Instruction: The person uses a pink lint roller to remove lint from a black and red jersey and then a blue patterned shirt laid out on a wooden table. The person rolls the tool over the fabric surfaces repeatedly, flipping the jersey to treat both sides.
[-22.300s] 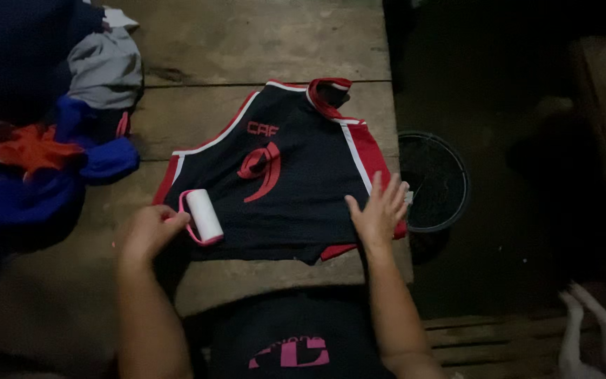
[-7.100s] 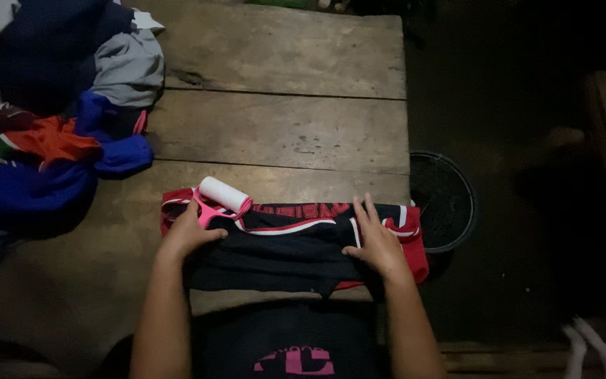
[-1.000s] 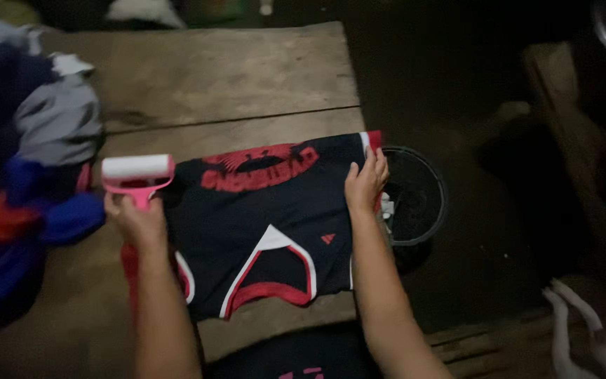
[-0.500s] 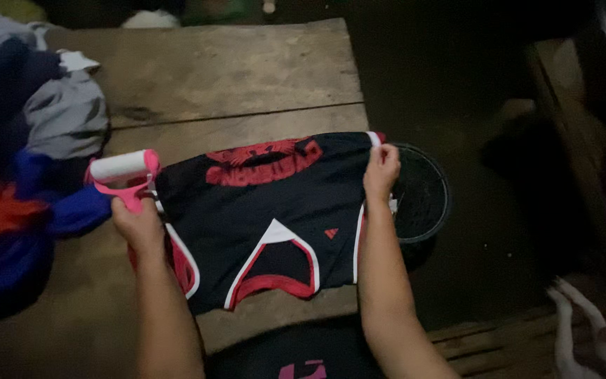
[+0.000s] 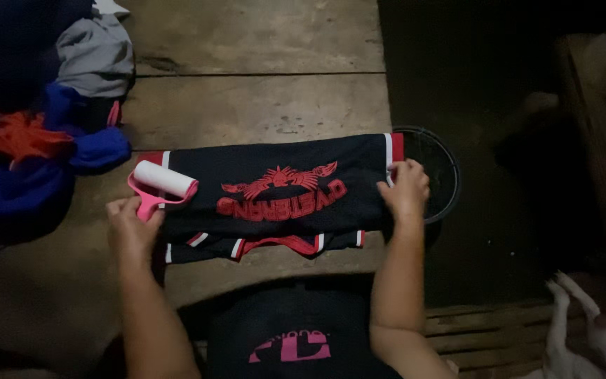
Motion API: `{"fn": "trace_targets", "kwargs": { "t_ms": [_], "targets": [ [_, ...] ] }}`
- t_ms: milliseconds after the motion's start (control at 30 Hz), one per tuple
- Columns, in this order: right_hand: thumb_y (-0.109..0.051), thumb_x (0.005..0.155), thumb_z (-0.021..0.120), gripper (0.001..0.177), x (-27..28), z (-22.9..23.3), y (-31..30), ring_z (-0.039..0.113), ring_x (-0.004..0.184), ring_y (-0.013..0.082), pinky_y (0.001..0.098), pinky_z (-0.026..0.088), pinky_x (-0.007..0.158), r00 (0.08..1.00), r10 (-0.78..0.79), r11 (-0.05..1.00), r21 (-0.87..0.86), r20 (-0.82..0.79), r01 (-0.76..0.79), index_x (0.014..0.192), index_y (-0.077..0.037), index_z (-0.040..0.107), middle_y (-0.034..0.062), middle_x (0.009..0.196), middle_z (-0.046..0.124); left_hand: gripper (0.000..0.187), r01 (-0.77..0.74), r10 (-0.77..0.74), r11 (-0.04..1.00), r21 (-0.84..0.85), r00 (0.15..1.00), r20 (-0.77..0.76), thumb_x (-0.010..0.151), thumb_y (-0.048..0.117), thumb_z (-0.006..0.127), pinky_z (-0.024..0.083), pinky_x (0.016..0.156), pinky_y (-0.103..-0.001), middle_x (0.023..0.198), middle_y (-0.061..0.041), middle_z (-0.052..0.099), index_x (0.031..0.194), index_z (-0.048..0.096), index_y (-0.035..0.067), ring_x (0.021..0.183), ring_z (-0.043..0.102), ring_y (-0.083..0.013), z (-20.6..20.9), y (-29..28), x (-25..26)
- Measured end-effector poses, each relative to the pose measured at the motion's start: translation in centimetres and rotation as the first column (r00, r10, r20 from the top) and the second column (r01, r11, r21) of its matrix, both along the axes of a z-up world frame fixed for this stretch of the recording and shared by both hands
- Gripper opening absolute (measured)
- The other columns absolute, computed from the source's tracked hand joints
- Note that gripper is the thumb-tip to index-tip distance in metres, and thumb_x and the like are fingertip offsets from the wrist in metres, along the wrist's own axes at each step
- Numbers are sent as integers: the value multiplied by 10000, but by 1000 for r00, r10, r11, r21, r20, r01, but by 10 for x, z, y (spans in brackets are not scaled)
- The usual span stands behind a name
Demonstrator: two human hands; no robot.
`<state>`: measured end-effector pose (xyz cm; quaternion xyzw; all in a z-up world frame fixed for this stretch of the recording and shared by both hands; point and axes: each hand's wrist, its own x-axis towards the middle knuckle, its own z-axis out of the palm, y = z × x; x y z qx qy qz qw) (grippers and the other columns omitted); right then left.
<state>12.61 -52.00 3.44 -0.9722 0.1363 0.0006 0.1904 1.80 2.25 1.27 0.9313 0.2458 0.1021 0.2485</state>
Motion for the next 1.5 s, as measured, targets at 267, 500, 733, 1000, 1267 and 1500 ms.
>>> {"fn": "trace_targets", "kwargs": {
  "t_ms": [267, 500, 733, 1000, 1267, 1500],
  "targets": [
    [-392, 852, 757, 711, -16, -14, 103, 195, 1501, 463, 664, 211, 1137, 918, 370, 927, 12, 146, -375, 1487, -210, 494, 256, 1643, 205, 372, 359, -309, 928, -103, 894, 325, 848, 369, 788, 534, 885, -428, 1100, -130, 678, 1077, 727, 83, 1024, 660, -304, 38, -100, 28],
    [-480, 962, 626, 696, -18, -34, 98, 214, 1544, 425, 679, 195, 1179, 960, 255, 964, -112, 112, -243, 1573, -218, 420, 189, 1685, 206, 458, 580, -678, 679, -450, 730, -84, 875, 547, 674, 550, 794, -385, 955, -114, 779, 1050, 806, 145, 887, 744, -250, 33, -189, 78],
    [-520, 892, 695, 877, -4, -41, 65, 214, 1489, 447, 644, 189, 1162, 978, -43, 998, -43, 202, 53, 1573, -101, 334, 238, 1613, 254, 548, 256, -488, 845, -470, 729, -480, 856, 601, 694, 528, 720, -447, 820, -144, 745, 974, 821, 82, 741, 664, -272, 71, -104, 64],
    [-278, 883, 754, 440, 2, -47, 36, 593, 1101, 306, 449, 465, 1000, 849, -281, 955, 215, 448, 202, 1269, -93, 656, 107, 1101, 655, 558, 535, -610, 791, -296, 655, -446, 823, 651, 597, 551, 801, -440, 950, -114, 779, 1027, 798, 172, 900, 748, -298, 108, -172, 86],
    [-158, 997, 679, 109, 0, -54, 26, 648, 871, 263, 361, 537, 764, 768, -256, 901, 432, 587, -31, 1018, -54, 654, 112, 1017, 625, 535, 754, -825, 564, -337, 522, -216, 835, 672, 616, 550, 729, -443, 835, -99, 756, 919, 815, 184, 802, 727, -303, 54, -306, 134],
    [-233, 880, 771, 277, 0, -42, 36, 619, 1030, 339, 460, 485, 911, 810, -126, 978, 211, 573, 3, 1082, -78, 662, 118, 1069, 637, 526, 423, -596, 794, -438, 684, -420, 847, 590, 700, 545, 706, -406, 834, -104, 776, 967, 828, 95, 744, 714, -232, 46, -141, 109]
  ]
}}
